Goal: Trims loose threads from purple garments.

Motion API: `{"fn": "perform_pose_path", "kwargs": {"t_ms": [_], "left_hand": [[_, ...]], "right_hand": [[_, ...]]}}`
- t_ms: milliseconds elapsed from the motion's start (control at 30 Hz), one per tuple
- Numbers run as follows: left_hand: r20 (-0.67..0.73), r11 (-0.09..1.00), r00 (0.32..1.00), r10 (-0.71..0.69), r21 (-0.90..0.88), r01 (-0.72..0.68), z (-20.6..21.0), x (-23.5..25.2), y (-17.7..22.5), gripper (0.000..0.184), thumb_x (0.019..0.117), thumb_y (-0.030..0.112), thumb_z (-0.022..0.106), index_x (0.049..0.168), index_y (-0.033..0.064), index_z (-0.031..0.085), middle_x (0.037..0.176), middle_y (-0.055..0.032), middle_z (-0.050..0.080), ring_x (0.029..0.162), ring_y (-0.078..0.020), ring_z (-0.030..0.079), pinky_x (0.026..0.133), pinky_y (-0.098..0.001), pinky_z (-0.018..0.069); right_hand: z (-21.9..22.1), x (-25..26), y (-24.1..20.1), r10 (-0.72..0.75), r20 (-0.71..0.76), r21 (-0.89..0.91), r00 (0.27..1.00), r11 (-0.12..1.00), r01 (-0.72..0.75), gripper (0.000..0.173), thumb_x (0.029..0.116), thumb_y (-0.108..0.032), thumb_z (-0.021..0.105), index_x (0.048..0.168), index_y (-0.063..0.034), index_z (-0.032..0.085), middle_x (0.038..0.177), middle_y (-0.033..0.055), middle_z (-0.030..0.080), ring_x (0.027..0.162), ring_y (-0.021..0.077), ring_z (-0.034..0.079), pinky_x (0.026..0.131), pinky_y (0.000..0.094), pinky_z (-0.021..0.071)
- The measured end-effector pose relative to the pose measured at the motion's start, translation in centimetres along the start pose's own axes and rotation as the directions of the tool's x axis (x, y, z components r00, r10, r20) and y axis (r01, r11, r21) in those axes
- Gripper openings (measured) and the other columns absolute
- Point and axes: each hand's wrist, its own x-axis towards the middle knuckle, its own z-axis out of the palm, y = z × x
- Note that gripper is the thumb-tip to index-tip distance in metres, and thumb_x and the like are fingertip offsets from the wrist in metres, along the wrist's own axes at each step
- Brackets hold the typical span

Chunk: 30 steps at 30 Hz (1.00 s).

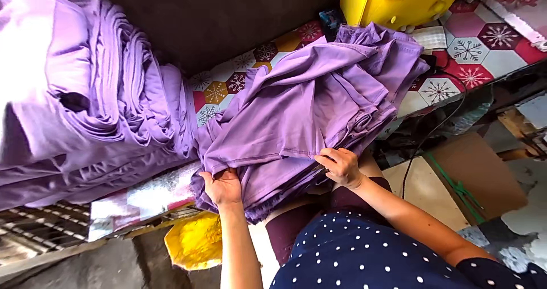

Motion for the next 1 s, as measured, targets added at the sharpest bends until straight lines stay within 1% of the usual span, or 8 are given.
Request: {"fn": "perform_pose_path", "kwargs": {"t_ms": [333,400,467,567,667,733,900,1000], "left_hand": [[0.042,0.900,0.995,0.086,0.426,-0.095,0.4,-1.4,1.2,0.039,0.1142,0.029,0.022,0.137,0.0041,0.042,0.118,-0.0069,0.063,0.105,-0.0149,0.066,0.094,-0.0364,0.0564],[0.287,0.461,0.945,0.156,0.825,-0.327,-0.3,-2.5,3.3,0.043,0.1076,0.024,0.048,0.132,-0.0122,0.047,0.124,-0.0180,0.061,0.114,-0.0167,0.064,0.100,-0.0342,0.0539],[0.553,-0.166,0.828,-0.095,0.811,-0.561,-1.2,-2.9,6.6,0.091,0.0911,0.065,0.058,0.134,-0.0153,0.053,0.133,-0.0393,0.054,0.132,-0.0498,0.050,0.112,-0.0644,0.0348],[0.504,-0.512,0.759,-0.412,0.561,-0.650,-1.9,-2.0,9.3,0.082,0.0746,0.068,0.077,0.124,0.0022,0.070,0.126,-0.0369,0.060,0.125,-0.0641,0.049,0.098,-0.0928,0.0111],[0.542,-0.524,0.680,-0.494,0.438,-0.730,-0.9,-0.4,11.8,0.036,0.0880,0.038,0.079,0.103,0.0052,0.080,0.128,-0.0247,0.067,0.130,-0.0529,0.053,0.102,-0.0909,0.0084],[0.604,-0.487,0.577,-0.550,0.330,-0.809,1.1,0.6,13.5,0.057,0.0896,0.060,0.066,0.092,0.0050,0.080,0.127,-0.0219,0.069,0.130,-0.0487,0.056,0.104,-0.0893,0.0062],[0.895,-0.166,0.236,-0.379,0.185,-0.969,6.6,7.9,19.7,0.030,0.0854,0.029,0.069,0.073,0.0020,0.071,0.112,-0.0181,0.069,0.112,-0.0360,0.063,0.099,-0.0605,0.0466],[0.809,-0.258,0.578,0.105,0.584,-0.770,11.6,10.4,19.6,0.048,0.0975,0.029,0.064,0.127,-0.0093,0.061,0.145,-0.0309,0.047,0.137,-0.0378,0.045,0.113,-0.0469,0.0383]], "right_hand": [[-0.1,-0.4,0.3,0.053,-0.073,0.086,0.996,0.995,-0.047,0.011,0.0903,-0.008,0.065,0.088,-0.0064,0.076,0.088,0.0107,0.075,0.068,0.0192,0.069,0.057,0.0305,0.0534],[-1.2,0.9,0.1,0.288,-0.107,0.162,0.952,0.949,-0.269,0.009,0.0897,-0.009,0.067,0.088,-0.0016,0.071,0.086,0.0114,0.074,0.074,0.0168,0.071,0.064,0.0289,0.0593],[-3.4,2.8,1.0,0.533,-0.088,0.191,0.841,0.838,-0.511,0.016,0.0897,-0.007,0.067,0.098,0.0061,0.066,0.086,0.0141,0.070,0.071,0.0156,0.068,0.064,0.0299,0.0580],[-7.3,5.6,5.4,0.776,-0.025,0.179,0.630,0.623,-0.761,0.028,0.0989,-0.012,0.058,0.117,0.0092,0.057,0.097,0.0181,0.066,0.078,0.0184,0.065,0.070,0.0363,0.0562],[-9.7,8.3,10.4,0.830,-0.131,0.218,0.543,0.558,-0.801,0.027,0.0962,-0.012,0.057,0.113,0.0094,0.059,0.094,0.0125,0.062,0.079,0.0115,0.059,0.073,0.0301,0.0511],[-11.1,9.7,12.5,0.803,-0.173,0.120,0.570,0.592,-0.797,0.030,0.0956,-0.013,0.056,0.113,0.0113,0.059,0.096,0.0182,0.064,0.082,0.0187,0.061,0.076,0.0356,0.0514],[-13.7,15.4,17.8,0.754,-0.089,0.002,0.651,0.654,-0.757,0.038,0.0985,-0.015,0.053,0.121,0.0154,0.055,0.109,0.0292,0.063,0.098,0.0313,0.063,0.089,0.0450,0.0510],[-10.5,21.0,20.7,0.760,-0.177,0.073,0.626,0.644,-0.761,0.037,0.0979,-0.016,0.051,0.123,0.0109,0.058,0.112,0.0202,0.064,0.102,0.0203,0.062,0.091,0.0336,0.0501]]}}
